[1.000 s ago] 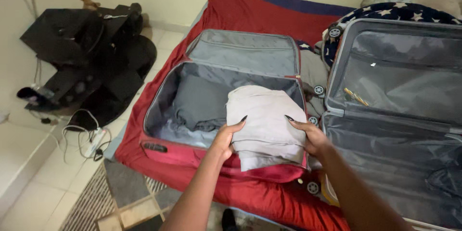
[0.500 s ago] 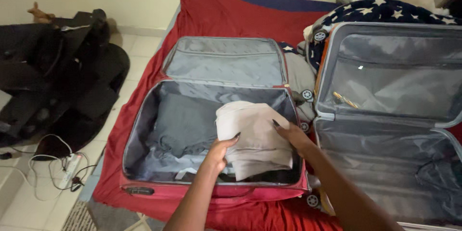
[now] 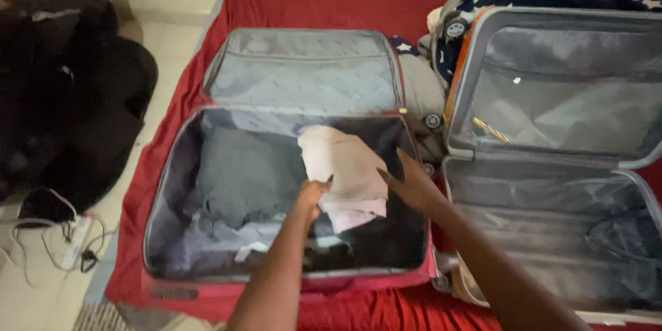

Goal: The person repeatedly retrieves folded clothes from a closet shelf and places them into an open suitcase on a bed. The person handles various items including grey, white, and blue folded garments, stacking them inside the suitcase one by one.

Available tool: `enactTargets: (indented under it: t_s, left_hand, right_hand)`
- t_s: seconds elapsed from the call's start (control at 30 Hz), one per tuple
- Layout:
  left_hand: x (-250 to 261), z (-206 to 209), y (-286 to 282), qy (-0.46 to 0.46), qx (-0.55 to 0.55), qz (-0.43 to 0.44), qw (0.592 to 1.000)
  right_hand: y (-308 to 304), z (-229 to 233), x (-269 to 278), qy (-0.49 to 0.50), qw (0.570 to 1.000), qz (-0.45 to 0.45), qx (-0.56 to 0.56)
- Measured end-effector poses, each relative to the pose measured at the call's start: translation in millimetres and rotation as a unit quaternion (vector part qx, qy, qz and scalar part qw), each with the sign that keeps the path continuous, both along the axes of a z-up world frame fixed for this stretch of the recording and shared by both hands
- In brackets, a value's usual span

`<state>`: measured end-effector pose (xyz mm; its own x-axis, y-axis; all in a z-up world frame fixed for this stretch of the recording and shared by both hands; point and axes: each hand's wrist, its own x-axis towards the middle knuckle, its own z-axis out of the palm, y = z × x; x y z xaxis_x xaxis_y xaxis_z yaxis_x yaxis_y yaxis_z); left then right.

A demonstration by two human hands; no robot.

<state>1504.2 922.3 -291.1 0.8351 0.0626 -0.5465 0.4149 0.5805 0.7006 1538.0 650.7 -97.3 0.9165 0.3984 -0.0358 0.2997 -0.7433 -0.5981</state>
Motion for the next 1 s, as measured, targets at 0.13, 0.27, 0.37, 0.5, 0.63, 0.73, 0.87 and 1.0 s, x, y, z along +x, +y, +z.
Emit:
enactTargets:
  t_s: [0.13, 0.27, 0.37, 0.5, 0.63, 0.73, 0.87, 1.0]
  left_hand:
    - [17, -38, 3, 0.065, 0.013, -0.026, 0.997]
    - [24, -52, 12, -0.055, -0.21, 0.002, 0.976]
    - [23, -61, 20, 0.036, -0.135, 0.013, 0.99]
    - [3, -75, 18, 0.059, -0.155, -0.003, 0.986]
    - [-4, -71, 18, 0.149, -0.017, 0.028, 0.988]
    - [-7, -38, -4, 0.217, 0.29, -0.008, 0.932]
    - [-29, 53, -27, 0.227, 0.55, -0.097, 0.798]
    - [-46, 138, -34, 0.128, 0.704, -0.151, 0.682]
  right_hand:
    - [0, 15, -28, 0.041, 0.999, -0.011, -0.014]
    - [2, 16, -41, 0.036, 0.999, -0.014, -0.016]
    - [5, 25, -55, 0.029, 0.999, -0.02, -0.009]
    - [11, 42, -70, 0.043, 0.998, -0.038, 0.001]
    - [19, 54, -75, 0.029, 0.999, -0.026, -0.006]
    - [24, 54, -73, 0.005, 1.0, -0.007, -0.007]
    - [36, 46, -62, -0.019, 1.0, 0.008, -0.008]
    - [54, 53, -60, -0.05, 0.995, 0.033, -0.083]
